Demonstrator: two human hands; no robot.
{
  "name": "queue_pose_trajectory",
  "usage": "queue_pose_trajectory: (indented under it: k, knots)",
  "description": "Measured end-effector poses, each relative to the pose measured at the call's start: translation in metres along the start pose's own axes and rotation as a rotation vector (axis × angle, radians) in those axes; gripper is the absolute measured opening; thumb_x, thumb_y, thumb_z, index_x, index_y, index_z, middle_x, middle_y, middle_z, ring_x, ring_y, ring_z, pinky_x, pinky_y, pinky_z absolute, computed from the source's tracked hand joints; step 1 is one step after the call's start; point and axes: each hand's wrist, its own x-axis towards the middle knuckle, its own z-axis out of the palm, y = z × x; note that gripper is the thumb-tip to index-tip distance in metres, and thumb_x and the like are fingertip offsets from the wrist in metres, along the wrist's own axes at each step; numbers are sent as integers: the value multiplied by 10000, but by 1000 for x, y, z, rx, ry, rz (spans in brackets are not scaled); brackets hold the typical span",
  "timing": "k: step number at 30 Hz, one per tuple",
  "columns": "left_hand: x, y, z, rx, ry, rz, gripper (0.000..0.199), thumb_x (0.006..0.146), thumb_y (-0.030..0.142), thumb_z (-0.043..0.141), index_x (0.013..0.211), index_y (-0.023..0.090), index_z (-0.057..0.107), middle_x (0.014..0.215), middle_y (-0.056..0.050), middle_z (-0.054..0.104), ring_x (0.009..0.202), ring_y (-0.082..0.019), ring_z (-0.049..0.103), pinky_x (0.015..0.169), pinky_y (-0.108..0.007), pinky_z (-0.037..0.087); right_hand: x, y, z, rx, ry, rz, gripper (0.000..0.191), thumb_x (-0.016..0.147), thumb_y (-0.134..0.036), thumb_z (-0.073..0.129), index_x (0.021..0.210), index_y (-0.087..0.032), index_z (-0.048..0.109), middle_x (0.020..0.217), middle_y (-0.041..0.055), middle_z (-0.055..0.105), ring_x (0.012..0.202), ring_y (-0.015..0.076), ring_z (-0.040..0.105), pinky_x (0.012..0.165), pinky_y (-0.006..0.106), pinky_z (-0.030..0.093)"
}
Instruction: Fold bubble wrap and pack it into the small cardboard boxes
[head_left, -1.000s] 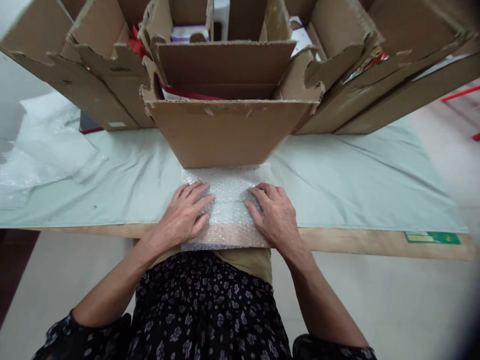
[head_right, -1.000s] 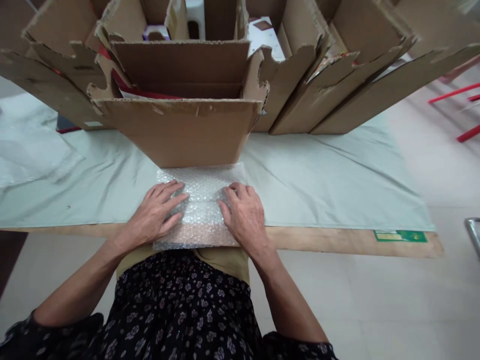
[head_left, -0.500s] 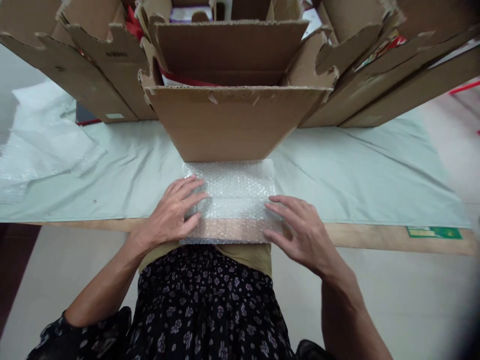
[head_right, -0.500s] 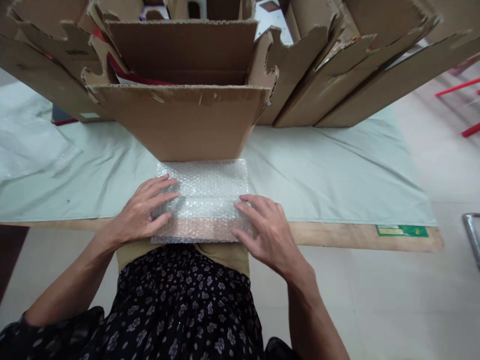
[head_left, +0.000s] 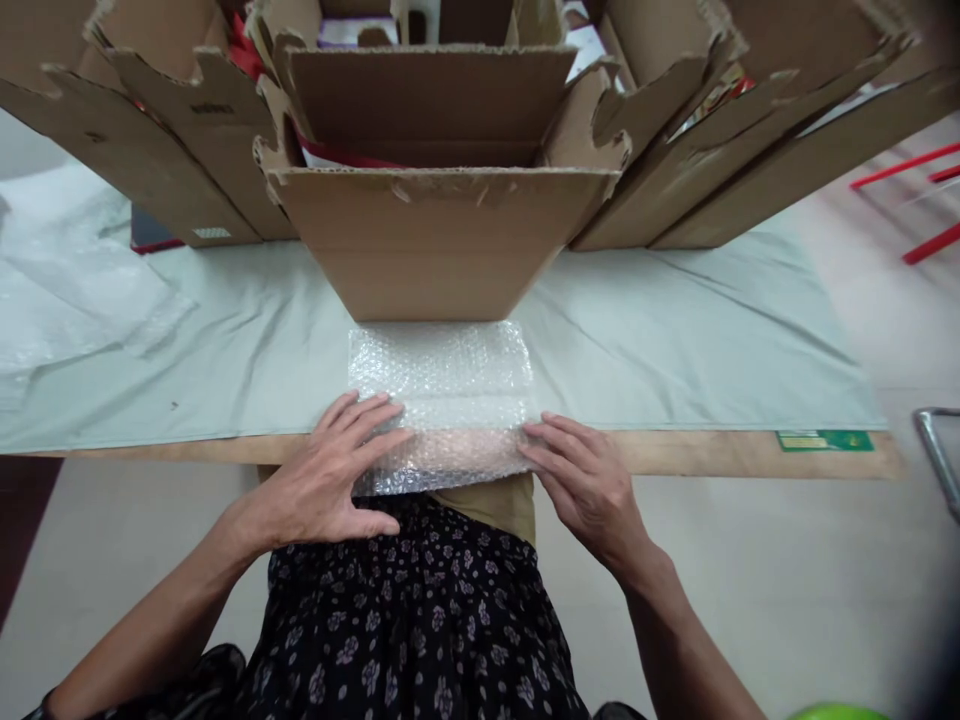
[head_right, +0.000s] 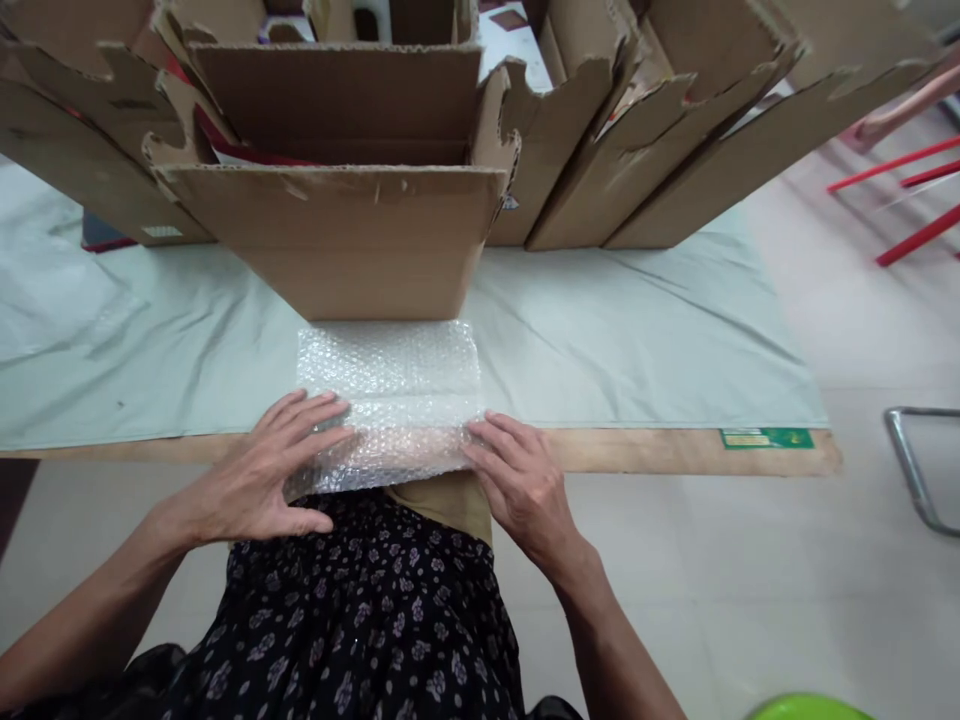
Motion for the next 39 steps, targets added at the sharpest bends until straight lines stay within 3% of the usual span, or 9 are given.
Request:
queue_pose_trajectory:
  k: [3, 6, 9, 15, 20, 26, 30, 34, 39]
  knots:
    - [-11, 2, 0, 14, 3, -13, 924, 828, 524, 846, 1595, 228, 425, 1641, -181, 480, 1537, -401, 431, 1288, -666, 290, 5, -7, -6, 127, 74, 64, 198, 984, -113, 629, 1095, -241, 733, 1147, 45, 803, 1184, 248, 731, 984, 459, 605]
    - [-13, 3, 5, -29, 146, -35, 568, 953, 281, 713, 1488, 210, 538, 1499, -156, 638, 1435, -326, 575, 1255, -607, 377, 10, -15, -9, 298, 136, 189, 171, 997, -145, 617, 1060, -246, 740, 1022, 26, 813, 978, 206, 781, 889, 393, 639]
    - [-6, 6, 11, -152, 343, -79, 240, 996, 147, 591, 1204, 211, 691, 1192, -80, 798, 1215, -237, 728, 1133, -468, 523, 15, -18, -7, 366, 229, 353, 95, 985, -224, 665, 990, -247, 757, 935, 17, 808, 850, 195, 781, 782, 345, 646]
    - [17, 10, 8, -270, 457, -447, 135, 959, 271, 627, 935, 195, 736, 884, -22, 797, 791, -171, 745, 751, -303, 596, 34, -4, 9, 463, 356, 556, 90, 919, -306, 746, 924, -216, 746, 803, 9, 771, 671, 145, 719, 609, 258, 594]
    - [29, -2, 13, -153, 552, -542, 186, 940, 337, 621, 941, 208, 754, 878, -29, 780, 807, -196, 718, 790, -345, 570, 48, 9, 28, 416, 346, 659, 203, 885, -370, 750, 989, -197, 739, 797, 10, 739, 617, 124, 636, 594, 267, 561]
    - [34, -14, 24, 133, 552, -538, 268, 936, 337, 608, 1092, 163, 740, 933, -89, 754, 851, -255, 681, 828, -406, 544, 51, 18, 37, 83, 279, 526, 253, 934, -396, 700, 1088, -196, 720, 843, 22, 711, 698, 153, 622, 783, 355, 586]
    - [32, -20, 20, 250, 518, -542, 397, 941, 371, 624, 1244, 123, 693, 992, -121, 733, 909, -294, 660, 861, -448, 536, 53, 29, 34, -143, 180, 412, 400, 962, -477, 648, 1222, -175, 690, 1149, 133, 728, 967, 259, 660, 895, 457, 550]
    - [30, -25, 17, 306, 464, -583, 294, 902, 403, 666, 1044, 154, 732, 957, -130, 718, 907, -326, 640, 849, -484, 530, 61, 34, 38, -237, 47, 355, 400, 942, -521, 657, 1161, -190, 707, 1391, 158, 657, 1213, 369, 610, 952, 531, 503]
    - [32, -20, 15, 178, 457, -558, 147, 903, 314, 600, 818, 203, 648, 892, -93, 702, 874, -283, 644, 848, -457, 527, 67, 18, 33, -24, 29, 311, 203, 969, -371, 640, 857, -202, 640, 1230, 104, 737, 1120, 288, 685, 923, 448, 522]
